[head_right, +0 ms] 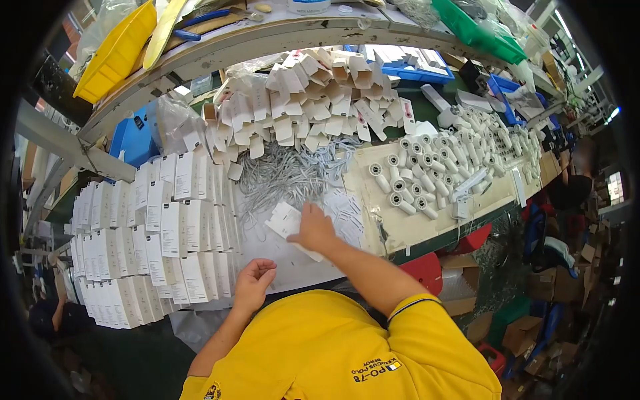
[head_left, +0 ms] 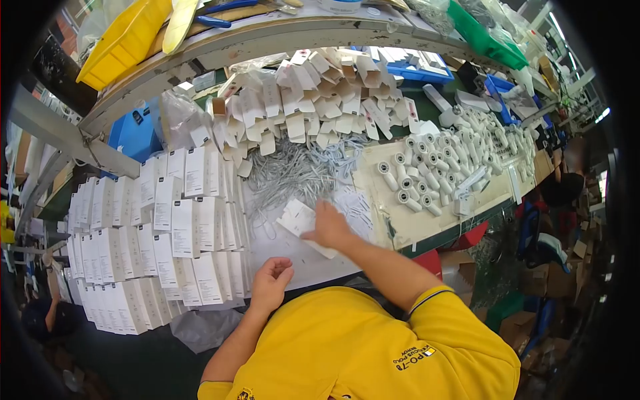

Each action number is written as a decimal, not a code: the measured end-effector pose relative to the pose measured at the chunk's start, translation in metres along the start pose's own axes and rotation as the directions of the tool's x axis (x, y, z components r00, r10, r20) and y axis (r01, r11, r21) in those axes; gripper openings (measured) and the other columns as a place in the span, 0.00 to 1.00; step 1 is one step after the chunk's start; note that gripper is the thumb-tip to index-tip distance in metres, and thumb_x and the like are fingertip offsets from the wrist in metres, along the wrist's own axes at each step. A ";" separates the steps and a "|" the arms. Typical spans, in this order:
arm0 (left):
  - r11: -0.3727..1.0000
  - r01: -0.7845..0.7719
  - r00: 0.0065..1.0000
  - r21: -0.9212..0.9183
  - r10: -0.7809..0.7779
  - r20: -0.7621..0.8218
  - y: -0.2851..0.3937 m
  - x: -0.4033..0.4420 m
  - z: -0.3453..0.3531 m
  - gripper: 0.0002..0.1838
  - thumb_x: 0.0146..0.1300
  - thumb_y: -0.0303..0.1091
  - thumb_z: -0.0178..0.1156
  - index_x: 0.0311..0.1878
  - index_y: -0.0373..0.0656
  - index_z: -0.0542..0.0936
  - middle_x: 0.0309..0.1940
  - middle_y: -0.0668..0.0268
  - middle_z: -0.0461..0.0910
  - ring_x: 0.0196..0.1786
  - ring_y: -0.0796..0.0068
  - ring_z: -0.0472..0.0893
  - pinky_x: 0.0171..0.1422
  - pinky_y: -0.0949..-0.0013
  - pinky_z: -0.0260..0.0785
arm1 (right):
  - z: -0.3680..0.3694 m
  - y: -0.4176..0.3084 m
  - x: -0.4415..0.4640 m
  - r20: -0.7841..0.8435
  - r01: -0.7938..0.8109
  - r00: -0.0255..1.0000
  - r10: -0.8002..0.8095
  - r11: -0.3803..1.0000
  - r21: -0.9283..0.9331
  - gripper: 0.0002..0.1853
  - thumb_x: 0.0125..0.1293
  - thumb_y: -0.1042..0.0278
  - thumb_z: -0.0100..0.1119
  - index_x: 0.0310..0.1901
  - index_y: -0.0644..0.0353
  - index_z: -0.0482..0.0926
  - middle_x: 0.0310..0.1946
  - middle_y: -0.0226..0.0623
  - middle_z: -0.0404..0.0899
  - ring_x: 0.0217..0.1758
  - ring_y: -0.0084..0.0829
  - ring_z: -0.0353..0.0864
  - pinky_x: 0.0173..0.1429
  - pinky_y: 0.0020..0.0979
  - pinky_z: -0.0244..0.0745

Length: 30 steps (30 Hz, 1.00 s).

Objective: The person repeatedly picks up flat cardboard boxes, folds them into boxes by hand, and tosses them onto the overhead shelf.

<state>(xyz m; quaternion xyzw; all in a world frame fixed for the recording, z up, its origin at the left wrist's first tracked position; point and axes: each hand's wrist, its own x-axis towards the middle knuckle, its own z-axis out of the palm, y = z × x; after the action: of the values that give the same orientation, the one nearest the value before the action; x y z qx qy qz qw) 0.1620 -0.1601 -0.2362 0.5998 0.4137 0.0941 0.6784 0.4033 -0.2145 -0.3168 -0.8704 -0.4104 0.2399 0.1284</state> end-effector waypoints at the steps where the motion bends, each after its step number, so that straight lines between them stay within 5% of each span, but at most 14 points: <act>1: 1.000 0.003 1.000 -0.018 -0.003 0.008 -0.001 0.000 -0.002 0.13 0.68 0.24 0.64 0.55 0.37 0.82 0.47 0.63 0.86 0.45 0.75 0.82 0.55 0.73 0.75 | 0.015 -0.004 -0.004 -0.007 -0.013 1.000 0.013 1.000 0.007 0.58 0.53 0.43 0.79 0.75 0.72 0.59 0.65 0.55 0.72 0.67 0.54 0.75 0.69 0.51 0.71; 4: 0.999 0.010 0.997 -0.036 -0.007 0.076 -0.005 0.000 -0.003 0.13 0.68 0.24 0.64 0.55 0.36 0.81 0.47 0.62 0.86 0.46 0.75 0.82 0.55 0.73 0.74 | 0.036 -0.009 -0.021 -0.047 -0.126 0.991 0.125 0.992 -0.032 0.56 0.53 0.45 0.79 0.73 0.74 0.60 0.63 0.56 0.72 0.62 0.52 0.75 0.65 0.50 0.71; 9: 0.999 -0.025 0.992 -0.030 0.028 0.126 -0.015 -0.003 -0.009 0.14 0.68 0.23 0.64 0.56 0.35 0.81 0.47 0.60 0.86 0.47 0.74 0.82 0.57 0.73 0.74 | 0.025 -0.018 -0.036 -0.261 -0.025 0.965 -0.016 0.988 -0.152 0.52 0.54 0.53 0.76 0.74 0.72 0.59 0.64 0.54 0.71 0.65 0.51 0.73 0.66 0.48 0.70; 13: 1.000 0.004 0.988 -0.031 0.001 0.154 -0.006 -0.006 -0.013 0.14 0.68 0.22 0.64 0.56 0.34 0.80 0.47 0.58 0.86 0.48 0.73 0.82 0.58 0.73 0.74 | 0.039 -0.014 -0.033 -0.176 -0.008 0.984 -0.030 0.978 -0.211 0.49 0.54 0.57 0.73 0.74 0.70 0.60 0.67 0.55 0.68 0.69 0.51 0.70 0.67 0.47 0.68; 30: 0.999 0.035 0.985 -0.023 -0.030 0.171 -0.002 0.015 0.004 0.13 0.69 0.26 0.64 0.55 0.34 0.81 0.42 0.59 0.87 0.42 0.72 0.84 0.51 0.73 0.77 | 0.041 0.007 -0.037 -0.271 0.070 0.960 -0.066 0.998 0.005 0.40 0.56 0.64 0.69 0.71 0.65 0.66 0.62 0.49 0.72 0.64 0.47 0.73 0.65 0.49 0.69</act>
<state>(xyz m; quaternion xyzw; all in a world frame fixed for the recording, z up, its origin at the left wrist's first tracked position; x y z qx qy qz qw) 0.1734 -0.1542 -0.2447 0.5899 0.3626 0.0368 0.7205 0.3662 -0.2468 -0.3427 -0.8794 -0.4170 0.1171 0.1976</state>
